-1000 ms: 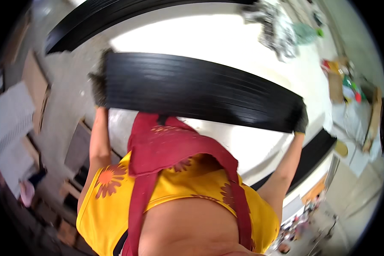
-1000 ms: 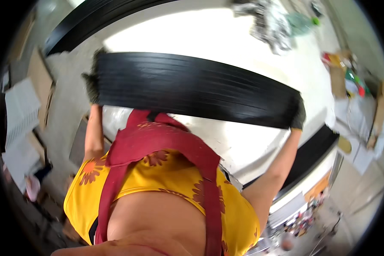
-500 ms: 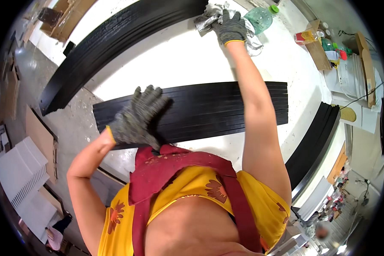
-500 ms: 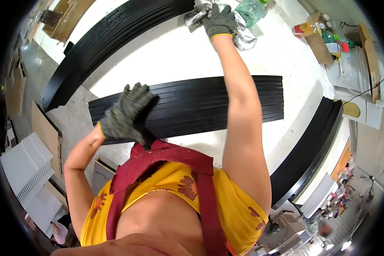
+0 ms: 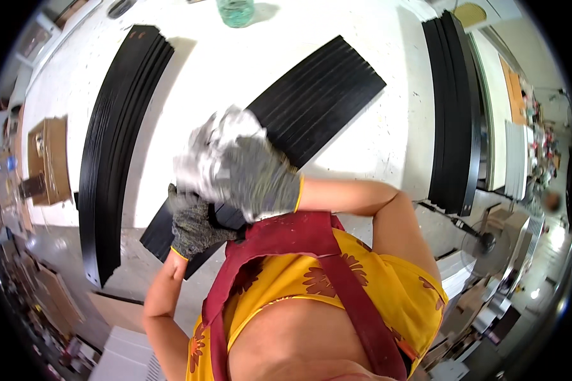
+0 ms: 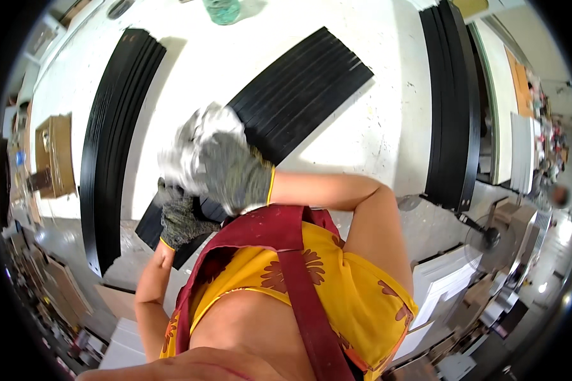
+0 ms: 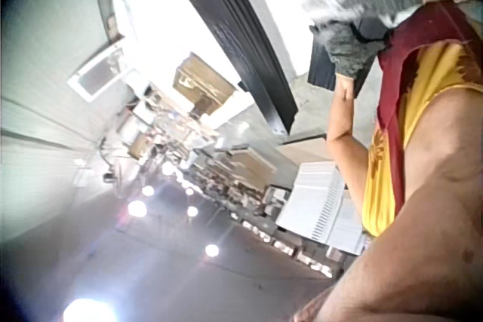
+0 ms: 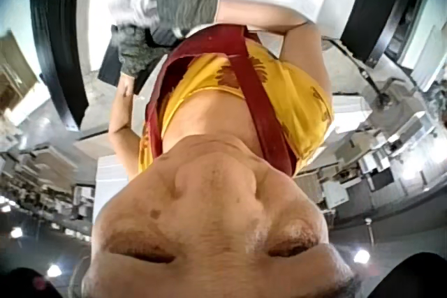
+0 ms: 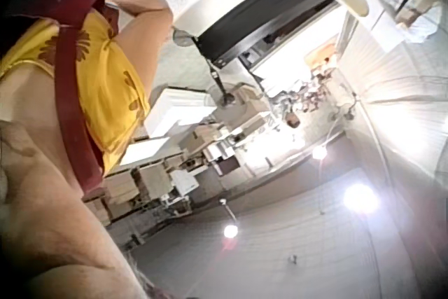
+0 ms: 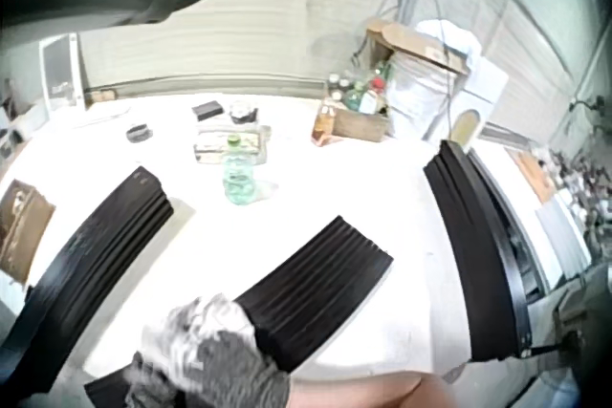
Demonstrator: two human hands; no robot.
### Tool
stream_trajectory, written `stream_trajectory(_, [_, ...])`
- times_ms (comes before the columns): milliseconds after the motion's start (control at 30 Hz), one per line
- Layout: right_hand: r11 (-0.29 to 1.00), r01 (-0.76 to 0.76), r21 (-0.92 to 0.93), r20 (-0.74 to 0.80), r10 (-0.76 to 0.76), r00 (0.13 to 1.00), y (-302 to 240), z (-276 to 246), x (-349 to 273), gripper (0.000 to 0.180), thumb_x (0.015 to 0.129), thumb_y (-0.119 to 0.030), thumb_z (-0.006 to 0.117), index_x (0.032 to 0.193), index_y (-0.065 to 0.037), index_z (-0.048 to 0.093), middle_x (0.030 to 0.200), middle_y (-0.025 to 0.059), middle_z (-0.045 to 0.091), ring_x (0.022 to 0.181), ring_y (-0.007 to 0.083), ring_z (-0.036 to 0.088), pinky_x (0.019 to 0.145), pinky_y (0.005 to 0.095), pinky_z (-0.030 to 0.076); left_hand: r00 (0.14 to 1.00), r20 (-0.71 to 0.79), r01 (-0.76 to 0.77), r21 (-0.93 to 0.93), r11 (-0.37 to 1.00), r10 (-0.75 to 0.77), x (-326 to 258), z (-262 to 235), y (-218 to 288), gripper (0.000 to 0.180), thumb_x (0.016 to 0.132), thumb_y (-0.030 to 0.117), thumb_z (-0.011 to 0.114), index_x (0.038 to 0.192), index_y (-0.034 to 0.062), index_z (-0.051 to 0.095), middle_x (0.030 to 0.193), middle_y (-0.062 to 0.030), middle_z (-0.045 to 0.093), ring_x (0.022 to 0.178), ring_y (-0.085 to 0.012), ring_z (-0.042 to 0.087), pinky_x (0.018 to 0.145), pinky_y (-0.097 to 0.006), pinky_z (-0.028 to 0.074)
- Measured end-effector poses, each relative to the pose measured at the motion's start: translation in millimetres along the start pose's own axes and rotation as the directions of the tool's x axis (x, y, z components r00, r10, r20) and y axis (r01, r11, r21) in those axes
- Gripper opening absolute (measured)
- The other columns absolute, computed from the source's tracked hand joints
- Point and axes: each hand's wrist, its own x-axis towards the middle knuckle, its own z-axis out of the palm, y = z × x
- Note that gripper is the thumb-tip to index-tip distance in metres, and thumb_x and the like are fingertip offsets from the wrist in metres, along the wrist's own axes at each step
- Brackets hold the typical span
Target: The person wipes down several black curved furniture panels with a cloth and then stacks them together on a table.
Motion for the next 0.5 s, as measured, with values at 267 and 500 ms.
stream_trajectory(267, [0.969, -0.244, 0.035, -0.433, 0.235, 0.870, 130, 37, -19, 0.041, 0.097, -0.033, 0.038, 0.134, -0.016, 0.044, 0.138, 0.0056, 0.042, 0.127, 0.0226, 0.039, 0.106, 0.0404, 0.034, 0.996, -0.035, 0.084, 0.049, 0.995, -0.083, -5, -4, 4, 0.135, 0.034, 0.064, 0.083, 0.145, 0.0083, 0.029, 0.147, -0.0334, 0.021, 0.138, -0.0503, 0.019, 0.110, -0.063, 0.010])
stream_trajectory(500, [0.363, -0.834, -0.415, -0.117, 0.888, 0.445, 328, -66, -68, 0.038, 0.084, -0.036, 0.057, 0.115, -0.015, 0.064, 0.103, 0.0125, 0.069, 0.095, 0.0333, 0.066, 0.081, 0.0420, 0.053, 0.994, -0.078, 0.077, 0.044, 0.996, -0.073, -4, 0, 1, 0.136, 0.032, 0.065, 0.083, 0.145, 0.0085, 0.032, 0.149, -0.0316, 0.021, 0.139, -0.0482, 0.018, 0.111, -0.061, 0.010])
